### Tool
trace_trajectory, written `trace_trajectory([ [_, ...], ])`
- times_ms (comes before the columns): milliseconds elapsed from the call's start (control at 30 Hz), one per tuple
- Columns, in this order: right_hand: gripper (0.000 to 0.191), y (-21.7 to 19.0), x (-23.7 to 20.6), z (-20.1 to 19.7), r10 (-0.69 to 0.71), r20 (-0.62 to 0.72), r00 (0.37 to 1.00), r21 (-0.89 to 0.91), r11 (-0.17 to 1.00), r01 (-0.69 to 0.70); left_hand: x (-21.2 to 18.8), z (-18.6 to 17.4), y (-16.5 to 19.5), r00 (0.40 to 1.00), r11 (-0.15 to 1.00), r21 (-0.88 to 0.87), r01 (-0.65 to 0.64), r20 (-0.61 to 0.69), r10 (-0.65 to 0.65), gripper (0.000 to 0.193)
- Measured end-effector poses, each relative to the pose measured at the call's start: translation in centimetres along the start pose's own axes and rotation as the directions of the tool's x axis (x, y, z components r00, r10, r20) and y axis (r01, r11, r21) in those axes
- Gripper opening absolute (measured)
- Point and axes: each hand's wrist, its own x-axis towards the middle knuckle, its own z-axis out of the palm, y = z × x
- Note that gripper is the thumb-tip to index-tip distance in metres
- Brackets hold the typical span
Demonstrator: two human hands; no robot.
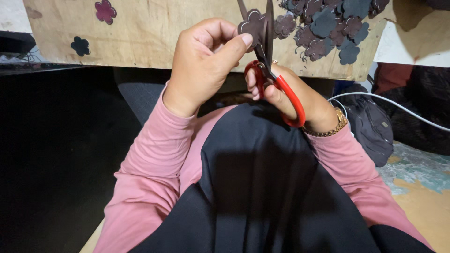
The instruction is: The person sits at a workbench trimming the edges of small flower-shaped leather pieces with red-handled scissors, rotating each piece to cut evenly around the petals, then sets the trimmed piece on a pile of finished pieces and picks up the next one.
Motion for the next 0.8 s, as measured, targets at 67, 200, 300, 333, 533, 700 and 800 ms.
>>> trace_trajectory([
  [67, 0.066, -0.04, 0.02, -0.01, -0.008, 0.005, 1.000, -0.024, 1.000, 0.008, 0.02, -0.21, -0.19, 1.000, 1.000, 0.022, -0.015, 0.004, 0.015, 0.012],
  [200, 0.066, -0.24, 0.23, -0.15, -0.018, 0.010, 1.000, -0.125, 0.992, 0.019, 0.06, -0.47, -0.29, 0.999, 0.997, 0.063, -0.036, 0.014, 0.035, 0.012],
  [300, 0.067, -0.49, 0.30, -0.28, -0.007, 0.012, 1.000, -0.166, 0.986, 0.009, 0.05, -0.47, -0.19, 0.999, 0.996, 0.077, -0.049, 0.022, 0.047, 0.012],
  [333, 0.068, -0.56, 0.30, -0.33, -0.001, 0.013, 1.000, -0.170, 0.985, 0.003, 0.05, -0.47, -0.14, 0.998, 0.996, 0.075, -0.052, 0.026, 0.050, 0.012],
  [533, 0.068, -0.37, 0.40, -0.58, 0.001, 0.004, 1.000, -0.227, 0.974, 0.000, -0.01, -0.50, 0.25, 0.998, 0.988, 0.143, -0.062, 0.016, 0.060, 0.013],
  [700, 0.071, 0.11, 0.36, -0.52, 0.032, -0.010, 0.999, -0.128, 0.991, -0.033, -0.01, -0.48, 0.31, 0.998, 0.986, 0.152, -0.070, 0.006, 0.070, 0.013],
  [800, 0.073, 0.13, 0.22, -0.45, 0.047, -0.020, 0.999, -0.075, 0.996, -0.048, 0.00, -0.41, 0.15, 0.997, 0.991, 0.109, -0.080, 0.009, 0.079, 0.012],
])
